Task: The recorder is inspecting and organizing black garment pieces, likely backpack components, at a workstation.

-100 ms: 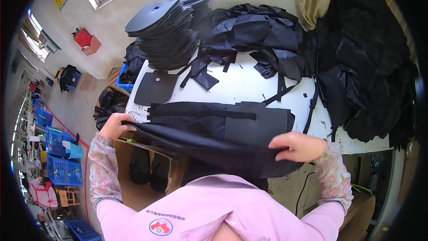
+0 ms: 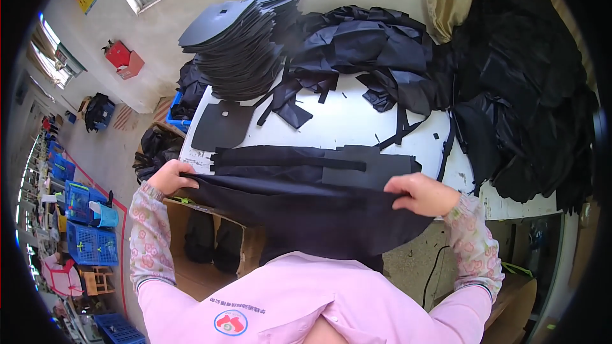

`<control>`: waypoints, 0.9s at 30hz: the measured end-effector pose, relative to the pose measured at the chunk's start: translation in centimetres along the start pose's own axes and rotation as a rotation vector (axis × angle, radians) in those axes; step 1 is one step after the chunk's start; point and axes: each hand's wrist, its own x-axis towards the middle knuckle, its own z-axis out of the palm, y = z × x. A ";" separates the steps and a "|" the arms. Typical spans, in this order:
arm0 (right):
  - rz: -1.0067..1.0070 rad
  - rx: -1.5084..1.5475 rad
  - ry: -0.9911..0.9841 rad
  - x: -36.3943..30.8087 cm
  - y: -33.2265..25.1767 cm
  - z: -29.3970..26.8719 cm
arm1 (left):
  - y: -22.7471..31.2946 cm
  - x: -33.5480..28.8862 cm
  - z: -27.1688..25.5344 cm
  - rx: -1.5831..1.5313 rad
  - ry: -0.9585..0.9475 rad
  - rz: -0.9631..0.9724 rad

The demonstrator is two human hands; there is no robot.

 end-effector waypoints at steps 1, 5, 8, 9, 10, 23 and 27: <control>0.025 -0.085 0.103 1.0 2.0 0.4 | -0.6 1.2 0.2 0.024 -0.071 -0.019; 0.062 -0.301 0.278 4.2 7.0 1.3 | -3.2 7.0 2.9 0.074 -0.129 -0.025; 0.136 -0.439 0.336 5.4 7.9 1.8 | -3.5 9.4 4.2 0.089 -0.088 -0.003; 0.140 -0.439 0.335 5.5 7.9 1.8 | -3.5 9.7 4.2 0.087 -0.091 -0.002; 0.104 -0.527 0.390 5.6 7.9 2.0 | -3.5 10.1 4.3 0.076 -0.065 -0.012; -0.111 -0.744 0.117 5.9 4.6 7.9 | -5.9 10.6 4.4 -0.092 -0.058 -0.133; -0.048 -0.694 0.059 6.1 5.4 8.5 | -5.0 10.3 3.2 -0.194 -0.021 -0.257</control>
